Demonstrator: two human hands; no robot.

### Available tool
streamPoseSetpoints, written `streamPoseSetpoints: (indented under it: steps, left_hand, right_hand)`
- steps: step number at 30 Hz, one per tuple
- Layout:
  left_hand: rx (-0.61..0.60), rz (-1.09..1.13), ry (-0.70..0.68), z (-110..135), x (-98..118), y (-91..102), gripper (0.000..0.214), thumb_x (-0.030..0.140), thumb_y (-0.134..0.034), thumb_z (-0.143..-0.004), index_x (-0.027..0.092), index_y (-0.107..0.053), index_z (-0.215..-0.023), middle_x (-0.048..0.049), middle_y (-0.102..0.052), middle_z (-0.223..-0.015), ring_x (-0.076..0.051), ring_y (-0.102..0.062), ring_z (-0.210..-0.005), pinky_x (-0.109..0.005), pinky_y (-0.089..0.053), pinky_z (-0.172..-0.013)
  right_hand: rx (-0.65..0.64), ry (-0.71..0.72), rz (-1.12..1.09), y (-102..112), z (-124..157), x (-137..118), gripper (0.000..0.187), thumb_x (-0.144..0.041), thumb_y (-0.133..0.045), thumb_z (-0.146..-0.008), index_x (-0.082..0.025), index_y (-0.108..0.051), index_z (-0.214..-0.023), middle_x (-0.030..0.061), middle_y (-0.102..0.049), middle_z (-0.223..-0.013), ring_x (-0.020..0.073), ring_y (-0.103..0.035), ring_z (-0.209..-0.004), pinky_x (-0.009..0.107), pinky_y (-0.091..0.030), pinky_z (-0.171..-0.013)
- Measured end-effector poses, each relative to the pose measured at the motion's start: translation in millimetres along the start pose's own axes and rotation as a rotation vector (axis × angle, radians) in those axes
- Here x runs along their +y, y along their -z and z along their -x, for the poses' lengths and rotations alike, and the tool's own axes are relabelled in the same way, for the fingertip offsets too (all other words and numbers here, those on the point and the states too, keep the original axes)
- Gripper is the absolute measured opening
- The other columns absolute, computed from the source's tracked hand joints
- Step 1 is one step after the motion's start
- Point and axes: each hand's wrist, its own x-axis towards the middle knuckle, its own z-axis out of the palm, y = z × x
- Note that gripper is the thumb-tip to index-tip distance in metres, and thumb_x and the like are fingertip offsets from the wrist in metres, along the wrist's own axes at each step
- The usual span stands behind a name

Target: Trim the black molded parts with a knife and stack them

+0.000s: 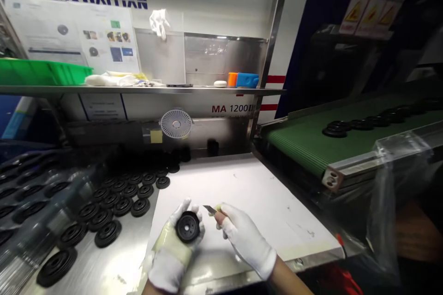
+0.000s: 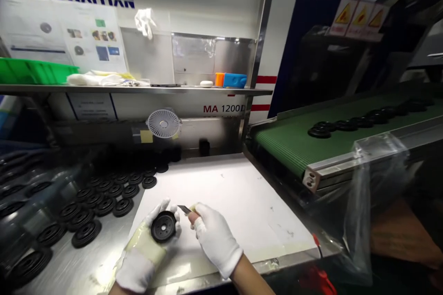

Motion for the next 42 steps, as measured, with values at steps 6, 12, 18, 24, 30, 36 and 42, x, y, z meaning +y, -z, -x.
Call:
streamPoseSetpoints:
  steps: [6,12,18,24,30,36,42]
  left_hand:
    - [0.005,0.012,-0.117,10.2,-6.6,-2.3,0.008,0.014,-0.06,-0.073,0.014,-0.058,-0.081,-0.003,-0.056,-0.07,-0.015,-0.057,-0.067,-0.032,-0.05,-0.068]
    - [-0.043,-0.001,-0.196,18.1,-15.7,-6.0,0.01,0.012,-0.06,-0.073,0.014,-0.061,-0.083,-0.0036,-0.057,-0.072,-0.015,-0.057,-0.07,-0.029,-0.05,-0.071]
    - [-0.043,-0.001,-0.263,12.9,-18.8,-0.4,0.013,0.011,-0.059,-0.072,0.015,-0.063,-0.084,-0.0033,-0.057,-0.072,-0.014,-0.057,-0.068,-0.029,-0.051,-0.069]
    - [-0.051,0.01,-0.321,4.5,-24.6,7.3,0.025,0.003,-0.058,-0.068,0.016,-0.063,-0.088,-0.0024,-0.058,-0.075,-0.013,-0.057,-0.071,-0.031,-0.05,-0.076]
    - [-0.032,0.046,-0.339,2.3,-27.2,11.2,0.014,0.01,-0.059,-0.073,0.015,-0.063,-0.086,-0.0029,-0.057,-0.074,-0.013,-0.057,-0.072,-0.03,-0.051,-0.074]
    - [0.005,0.073,-0.329,2.3,-21.6,7.5,0.011,0.014,-0.06,-0.073,0.015,-0.062,-0.083,-0.001,-0.055,-0.07,-0.012,-0.056,-0.066,-0.03,-0.051,-0.071]
    - [-0.059,0.063,-0.319,10.3,-22.8,1.2,0.013,0.015,-0.059,-0.074,0.015,-0.061,-0.087,-0.0017,-0.056,-0.074,-0.012,-0.056,-0.07,-0.029,-0.051,-0.072]
  right_hand:
    - [0.013,-0.024,0.304,-37.8,25.8,11.2,0.027,-0.033,-0.032,-0.092,-0.022,-0.05,-0.076,-0.0019,-0.057,-0.068,0.013,-0.052,-0.061,0.023,-0.034,-0.056]
    - [0.1,-0.006,0.612,-51.4,25.0,8.9,0.029,-0.036,-0.031,-0.094,-0.024,-0.053,-0.079,-0.0016,-0.062,-0.071,0.0148,-0.056,-0.063,0.025,-0.028,-0.055]
    - [0.1,-0.021,0.639,-61.3,31.3,10.8,0.027,-0.036,-0.033,-0.094,-0.025,-0.054,-0.081,-0.0024,-0.064,-0.072,0.0145,-0.058,-0.062,0.026,-0.025,-0.053]
    - [0.112,-0.061,0.618,-69.9,36.4,14.3,0.023,-0.032,-0.034,-0.094,-0.026,-0.054,-0.085,-0.0029,-0.064,-0.071,0.0148,-0.058,-0.061,0.027,-0.024,-0.053]
    - [0.098,-0.066,0.6,-71.8,37.4,16.7,0.023,-0.032,-0.034,-0.093,-0.026,-0.055,-0.087,-0.0025,-0.064,-0.073,0.0149,-0.058,-0.063,0.026,-0.025,-0.054]
    - [0.073,-0.055,0.541,-77.3,44.1,8.9,0.027,-0.033,-0.033,-0.093,-0.025,-0.056,-0.082,-0.0022,-0.065,-0.072,0.0142,-0.058,-0.063,0.025,-0.026,-0.054]
    - [0.173,-0.081,0.642,-70.7,37.7,8.2,0.029,-0.033,-0.031,-0.094,-0.023,-0.054,-0.08,-0.0015,-0.063,-0.068,0.0134,-0.056,-0.058,0.026,-0.024,-0.052]
